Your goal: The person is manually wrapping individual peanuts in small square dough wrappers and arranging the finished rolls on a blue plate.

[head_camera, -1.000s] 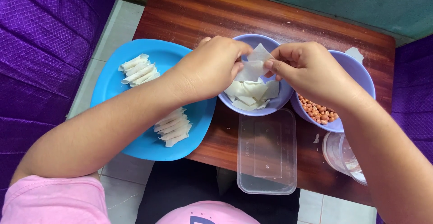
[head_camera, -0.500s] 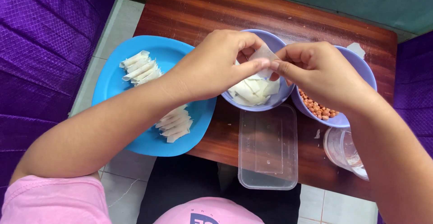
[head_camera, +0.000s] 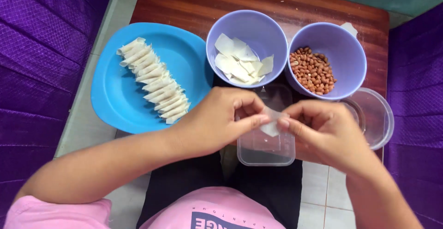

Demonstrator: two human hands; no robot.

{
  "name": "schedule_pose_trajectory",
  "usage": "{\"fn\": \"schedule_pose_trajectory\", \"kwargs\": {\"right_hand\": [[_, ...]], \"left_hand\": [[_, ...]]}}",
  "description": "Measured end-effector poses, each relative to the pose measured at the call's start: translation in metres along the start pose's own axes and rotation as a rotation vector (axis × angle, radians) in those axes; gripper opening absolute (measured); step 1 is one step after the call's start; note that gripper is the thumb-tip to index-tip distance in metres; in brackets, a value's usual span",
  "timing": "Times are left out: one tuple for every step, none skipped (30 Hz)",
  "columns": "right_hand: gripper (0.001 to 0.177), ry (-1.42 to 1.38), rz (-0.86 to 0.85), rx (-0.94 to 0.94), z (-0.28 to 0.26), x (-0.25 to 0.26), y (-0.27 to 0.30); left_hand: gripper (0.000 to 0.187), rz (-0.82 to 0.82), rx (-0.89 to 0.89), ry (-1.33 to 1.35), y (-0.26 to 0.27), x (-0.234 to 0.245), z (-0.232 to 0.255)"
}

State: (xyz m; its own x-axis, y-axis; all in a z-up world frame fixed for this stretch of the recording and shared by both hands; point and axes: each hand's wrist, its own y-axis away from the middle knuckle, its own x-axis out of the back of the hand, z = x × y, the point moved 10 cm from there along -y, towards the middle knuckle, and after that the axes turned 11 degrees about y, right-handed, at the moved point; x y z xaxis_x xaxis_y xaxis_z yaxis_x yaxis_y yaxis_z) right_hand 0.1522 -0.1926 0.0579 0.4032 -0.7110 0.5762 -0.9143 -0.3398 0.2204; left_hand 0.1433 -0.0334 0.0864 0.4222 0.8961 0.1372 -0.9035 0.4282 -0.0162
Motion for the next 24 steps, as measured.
{"fn": "schedule_pose_trajectory", "kwargs": {"right_hand": [[0.016,0.0,0.001,-0.004,0.005,-0.007,0.008],[0.011,0.133,0.11,0.106,-0.003,-0.004,0.017],[0.007,0.266,0.219,0.216,-0.011,-0.002,0.028],[0.007,0.266,0.219,0.214,-0.001,-0.01,0.034],[0.008,0.278,0.316,0.303,-0.001,-0.011,0.044],[0.017,0.289,0.412,0.392,0.0,-0.012,0.055],[0.017,0.29,0.411,0.392,0.007,-0.016,0.055],[0.015,0.342,0.44,0.466,0.006,-0.019,0.059],[0.014,0.393,0.469,0.538,0.007,-0.024,0.064],[0.014,0.394,0.468,0.536,0.016,-0.028,0.061],[0.018,0.49,0.525,0.55,0.022,-0.031,0.061],[0.022,0.587,0.581,0.563,0.027,-0.034,0.06],[0.022,0.587,0.584,0.562,0.028,-0.035,0.062],[0.022,0.6,0.581,0.564,0.029,-0.037,0.063],[0.021,0.612,0.577,0.568,0.029,-0.039,0.064],[0.021,0.612,0.579,0.567,0.026,-0.039,0.065],[0.023,0.624,0.588,0.569,0.023,-0.039,0.067],[0.024,0.635,0.597,0.57,0.02,-0.039,0.069],[0.024,0.636,0.597,0.568,0.021,-0.039,0.07],[0.023,0.638,0.617,0.569,0.021,-0.038,0.072],[0.022,0.64,0.639,0.57,0.02,-0.036,0.074],[0.022,0.642,0.641,0.569,0.02,-0.035,0.074],[0.019,0.654,0.653,0.537,0.022,-0.033,0.074],[0.018,0.667,0.666,0.506,0.024,-0.03,0.074]], "left_hand": [[0.011,-0.003,0.001,0.002,0.005,-0.006,-0.008],[0.003,0.014,-0.059,-0.037,0.011,-0.01,-0.009],[0.005,0.032,-0.12,-0.077,0.016,-0.013,-0.009],[0.005,0.03,-0.12,-0.076,0.02,-0.018,-0.019],[0.007,0.034,-0.283,-0.141,0.027,-0.024,-0.012],[0.009,0.036,-0.445,-0.206,0.036,-0.031,-0.007],[0.009,0.037,-0.445,-0.205,0.037,-0.036,-0.017],[0.009,0.046,-0.476,-0.291,0.039,-0.042,-0.025],[0.009,0.052,-0.506,-0.377,0.041,-0.049,-0.033],[0.009,0.051,-0.506,-0.376,0.041,-0.053,-0.043],[0.006,0.085,-0.497,-0.478,0.041,-0.056,-0.053],[0.004,0.119,-0.488,-0.579,0.041,-0.058,-0.062],[0.004,0.117,-0.489,-0.58,0.042,-0.059,-0.063],[0.003,0.134,-0.496,-0.615,0.042,-0.059,-0.063],[0.009,0.152,-0.502,-0.651,0.043,-0.059,-0.063],[0.009,0.151,-0.503,-0.652,0.044,-0.059,-0.064],[0.019,0.137,-0.456,-0.674,0.043,-0.06,-0.071],[0.03,0.124,-0.408,-0.695,0.042,-0.06,-0.077],[0.03,0.123,-0.408,-0.693,0.042,-0.059,-0.077],[0.031,0.108,-0.375,-0.691,0.041,-0.059,-0.081],[0.033,0.094,-0.344,-0.69,0.039,-0.058,-0.084],[0.033,0.092,-0.346,-0.689,0.039,-0.057,-0.081],[0.034,0.086,-0.323,-0.685,0.038,-0.056,-0.081],[0.035,0.08,-0.301,-0.681,0.038,-0.055,-0.081]]}}
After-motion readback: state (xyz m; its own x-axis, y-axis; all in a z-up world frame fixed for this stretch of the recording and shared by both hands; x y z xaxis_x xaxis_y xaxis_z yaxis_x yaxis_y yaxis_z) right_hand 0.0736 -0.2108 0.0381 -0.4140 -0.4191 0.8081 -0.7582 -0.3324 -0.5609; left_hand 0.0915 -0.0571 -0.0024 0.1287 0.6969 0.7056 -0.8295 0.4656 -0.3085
